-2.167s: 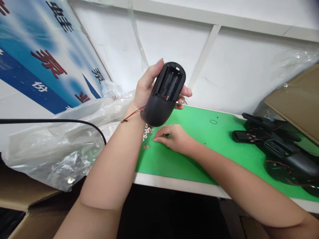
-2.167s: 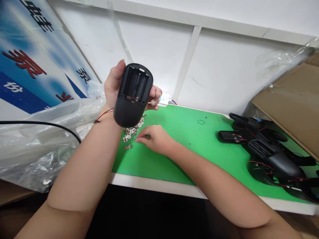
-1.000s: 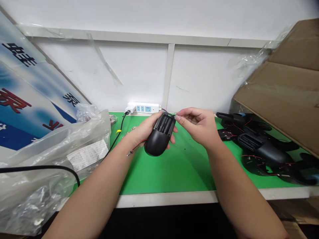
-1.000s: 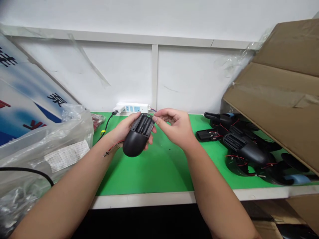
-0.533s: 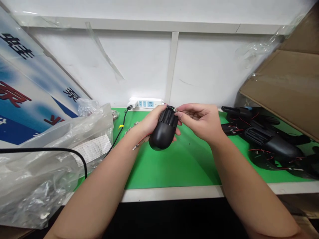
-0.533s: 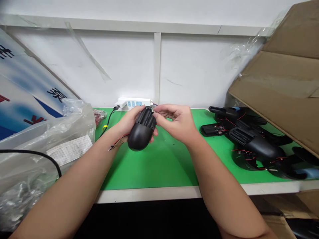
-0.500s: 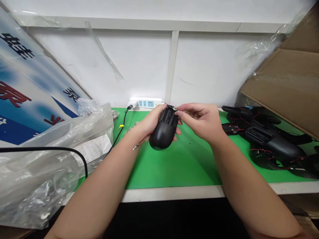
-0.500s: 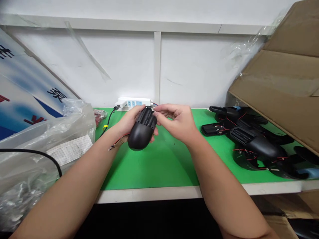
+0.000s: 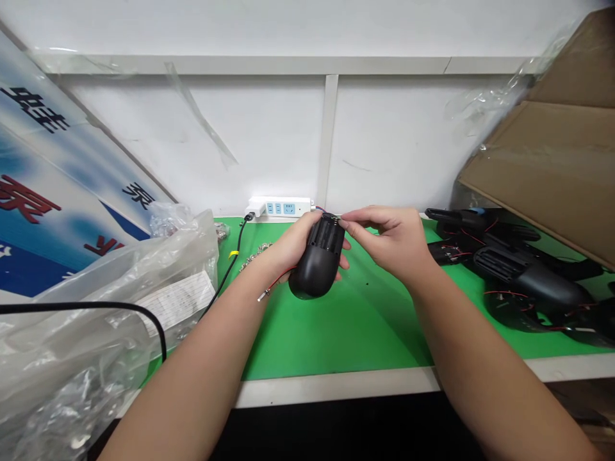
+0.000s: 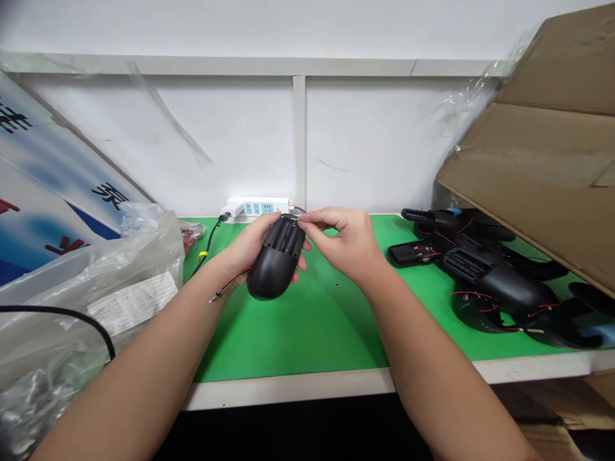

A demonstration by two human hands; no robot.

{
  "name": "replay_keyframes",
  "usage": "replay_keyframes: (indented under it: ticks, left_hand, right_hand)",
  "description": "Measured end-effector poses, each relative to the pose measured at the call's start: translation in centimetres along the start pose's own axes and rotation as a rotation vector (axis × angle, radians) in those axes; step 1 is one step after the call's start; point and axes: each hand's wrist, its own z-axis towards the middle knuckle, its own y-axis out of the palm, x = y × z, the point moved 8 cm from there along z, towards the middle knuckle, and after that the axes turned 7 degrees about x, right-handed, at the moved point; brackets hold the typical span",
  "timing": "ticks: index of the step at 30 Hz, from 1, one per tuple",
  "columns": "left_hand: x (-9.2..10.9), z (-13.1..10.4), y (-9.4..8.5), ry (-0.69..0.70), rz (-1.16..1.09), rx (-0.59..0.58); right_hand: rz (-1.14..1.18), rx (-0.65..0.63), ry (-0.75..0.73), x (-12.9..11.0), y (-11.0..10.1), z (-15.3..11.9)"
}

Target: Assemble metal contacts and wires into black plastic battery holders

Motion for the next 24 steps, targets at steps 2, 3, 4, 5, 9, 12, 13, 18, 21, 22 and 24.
replay_keyframes:
  ticks: [2, 3, 4, 5, 9, 12, 13, 18, 21, 22, 24]
  left_hand:
    - [-0.1, 0.0, 0.0, 0.005, 0.025, -0.009]
    - [-0.1, 0.0, 0.0, 0.009, 0.041, -0.016]
    - [-0.2, 0.0, 0.1, 0.012, 0.052, -0.023]
    - [-0.2, 0.1, 0.1, 0.013, 0.057, -0.029]
    - [-0.3, 0.1, 0.4, 0.007, 0.03, -0.049]
    - [-0.2, 0.1, 0.7, 0.011, -0.003, -0.063]
    - [-0.1, 0.0, 0.9, 0.012, -0.014, -0.064]
    - [0.1, -0.2, 1.2, 0.012, -0.033, -0.05]
    - [0.0, -0.1, 1.3, 0.029, -0.031, -0.052]
    - [0.0, 0.0, 1.2, 0.037, -0.031, -0.045]
    - [-0.1, 0.2, 1.1, 0.049, -0.03, -0.031]
  right_hand:
    - [0.0, 0.006, -0.033, -0.3, 0.1, 0.1]
    - [0.007, 0.008, -0.046, -0.4, 0.2, 0.1]
    - [0.019, 0.01, -0.055, -0.4, 0.3, 0.1]
    - [0.036, 0.013, -0.056, -0.4, 0.4, 0.0]
    - [0.143, 0.042, 0.023, 0.3, 1.0, -0.4]
    - [0.162, 0.105, 0.055, 0.6, 1.2, -0.7]
    - [0.163, 0.133, 0.056, 0.5, 1.2, -0.8]
    - [0.193, 0.209, 0.06, 0.3, 1.0, -0.9]
    - [0.208, 0.195, 0.091, 0.4, 1.2, -0.8]
    - [0.233, 0.19, 0.127, 0.6, 1.3, -0.8]
    - [0.297, 0.184, 0.219, 1.1, 1.5, -0.8]
